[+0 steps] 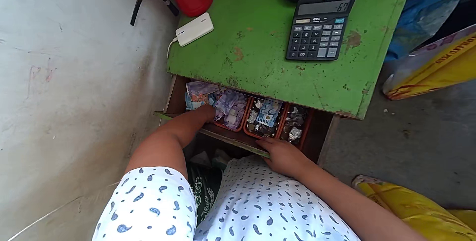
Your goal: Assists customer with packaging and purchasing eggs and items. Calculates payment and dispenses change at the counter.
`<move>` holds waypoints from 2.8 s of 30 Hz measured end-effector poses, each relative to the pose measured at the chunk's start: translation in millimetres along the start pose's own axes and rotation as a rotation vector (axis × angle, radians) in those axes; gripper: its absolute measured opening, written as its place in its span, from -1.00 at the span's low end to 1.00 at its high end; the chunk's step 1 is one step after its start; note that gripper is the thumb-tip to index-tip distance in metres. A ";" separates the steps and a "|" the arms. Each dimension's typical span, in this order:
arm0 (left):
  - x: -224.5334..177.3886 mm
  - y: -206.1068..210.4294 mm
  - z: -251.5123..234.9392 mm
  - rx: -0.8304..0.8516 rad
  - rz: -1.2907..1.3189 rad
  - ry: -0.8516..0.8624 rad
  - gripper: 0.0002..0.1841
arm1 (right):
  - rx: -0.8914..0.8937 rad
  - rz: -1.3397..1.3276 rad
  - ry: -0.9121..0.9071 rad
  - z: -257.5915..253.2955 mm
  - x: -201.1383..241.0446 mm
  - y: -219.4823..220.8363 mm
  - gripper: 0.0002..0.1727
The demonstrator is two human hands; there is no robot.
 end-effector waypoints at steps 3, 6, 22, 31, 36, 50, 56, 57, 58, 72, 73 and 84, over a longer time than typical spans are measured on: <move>0.2 3.3 1.6 -0.049 0.025 -0.021 -0.57 | -0.048 -0.030 -0.025 2.1 -2.6 0.5 -0.42; 1.8 -0.1 10.3 -0.030 0.110 -0.076 -0.53 | -0.074 -0.060 -0.047 7.3 -3.6 -1.0 -0.39; -22.8 -78.8 179.4 -0.337 1.202 0.168 -0.77 | -0.509 -0.351 -0.547 14.9 25.3 -37.7 0.21; -134.3 -140.0 172.7 -0.511 1.576 0.846 -0.62 | -0.968 -0.806 -0.741 42.1 7.8 -51.0 -0.42; -104.5 -139.8 108.6 -0.654 1.034 0.238 -0.74 | -1.023 -1.384 -0.411 100.5 -59.2 -57.8 -0.51; -104.3 -104.7 -6.2 -0.595 0.148 0.123 -0.70 | -1.434 -1.957 -0.165 175.1 -128.0 19.7 -0.65; -81.5 -108.6 15.0 -0.460 0.667 0.083 -0.68 | -1.405 -2.026 -0.161 172.8 -123.8 22.1 -0.67; -77.9 -106.7 16.8 -0.457 0.735 0.080 -0.68 | -1.400 -2.030 -0.164 172.0 -123.1 21.5 -0.67; -74.2 -103.9 17.5 -0.466 0.826 0.088 -0.69 | -1.393 -2.032 -0.170 171.2 -122.5 21.0 -0.67; -121.4 -84.0 7.3 -0.375 -0.044 0.353 -0.71 | -1.327 -2.029 -0.185 159.3 -114.6 7.9 -0.65; -127.7 -81.7 5.8 -0.369 -0.097 0.333 -0.67 | -1.326 -2.028 -0.184 158.9 -113.6 6.6 -0.65; -123.0 -115.2 12.9 -0.345 0.683 0.414 -0.81 | -1.402 -2.080 -0.217 174.9 -125.8 7.3 -0.65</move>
Point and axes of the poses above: each hand's wrist, its own z-axis away from the middle knuckle, its own y-axis out of the palm, x = y × z, the point moved 3 cm from there along -z, towards the middle knuckle, and after that the axes turned 11 degrees about -z, right-handed, at the moved point
